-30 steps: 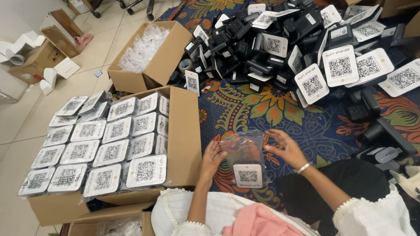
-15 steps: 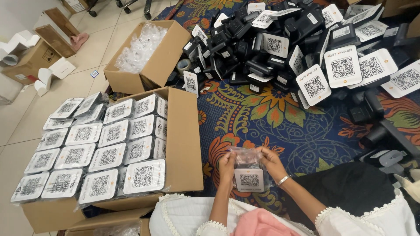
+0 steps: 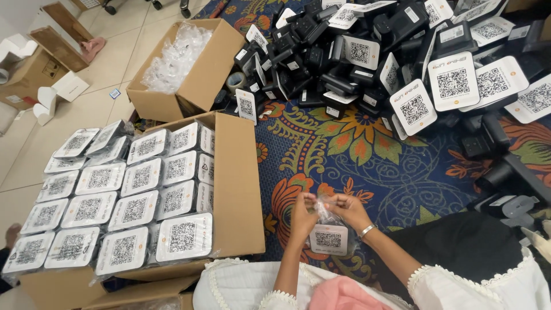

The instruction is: The person packs QR-coded electronic devices into plastic bags and organizes them into cardboard boxes.

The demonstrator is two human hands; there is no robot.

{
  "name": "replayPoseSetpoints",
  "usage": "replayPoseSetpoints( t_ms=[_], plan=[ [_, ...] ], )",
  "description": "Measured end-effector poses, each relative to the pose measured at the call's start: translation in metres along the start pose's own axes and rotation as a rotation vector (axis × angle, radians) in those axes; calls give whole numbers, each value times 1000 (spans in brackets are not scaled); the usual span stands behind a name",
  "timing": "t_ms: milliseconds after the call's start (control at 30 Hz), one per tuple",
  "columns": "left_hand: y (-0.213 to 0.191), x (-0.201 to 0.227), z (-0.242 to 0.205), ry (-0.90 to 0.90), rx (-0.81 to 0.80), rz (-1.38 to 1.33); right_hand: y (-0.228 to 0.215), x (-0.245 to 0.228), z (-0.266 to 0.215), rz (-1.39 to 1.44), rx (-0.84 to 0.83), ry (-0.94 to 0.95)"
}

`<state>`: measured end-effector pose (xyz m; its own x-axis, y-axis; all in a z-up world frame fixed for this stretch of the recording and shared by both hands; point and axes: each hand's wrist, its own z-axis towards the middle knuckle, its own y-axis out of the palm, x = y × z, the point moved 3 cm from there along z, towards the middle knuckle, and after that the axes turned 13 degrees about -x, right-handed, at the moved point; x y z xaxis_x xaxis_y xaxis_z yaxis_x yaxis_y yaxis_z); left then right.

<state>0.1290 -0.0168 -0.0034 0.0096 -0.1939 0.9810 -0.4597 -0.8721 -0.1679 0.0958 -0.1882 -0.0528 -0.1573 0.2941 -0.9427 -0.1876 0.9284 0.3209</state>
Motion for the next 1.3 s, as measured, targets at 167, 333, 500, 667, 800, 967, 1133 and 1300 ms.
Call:
replayPoseSetpoints(
  t_ms=[167,333,500,667,800,967,1133,1300],
  plan=[
    [1,90,-52,214,65,162,-14,32,-2,19,56,127],
    [10,135,-76,358,-122,523,-44,98,0,-11,-41,63],
    [13,119,-65,204,-245,621,-52,122,-19,40,81,-27],
    [8,96,-51,101,-140,643,-23,73,-60,-29,359,23],
    [-7,65,-49,-142,8,580,-9,45,-85,75,379,21],
    [-28,-24,-49,-216,223,277,45,-21,-98,161,238,207],
    [-30,-30,-65,-367,372,3,73,-26,-94,-10,65,176],
    [-72,22,-63,-145,420,239,103,-72,-63,-91,-20,10]
  ],
)
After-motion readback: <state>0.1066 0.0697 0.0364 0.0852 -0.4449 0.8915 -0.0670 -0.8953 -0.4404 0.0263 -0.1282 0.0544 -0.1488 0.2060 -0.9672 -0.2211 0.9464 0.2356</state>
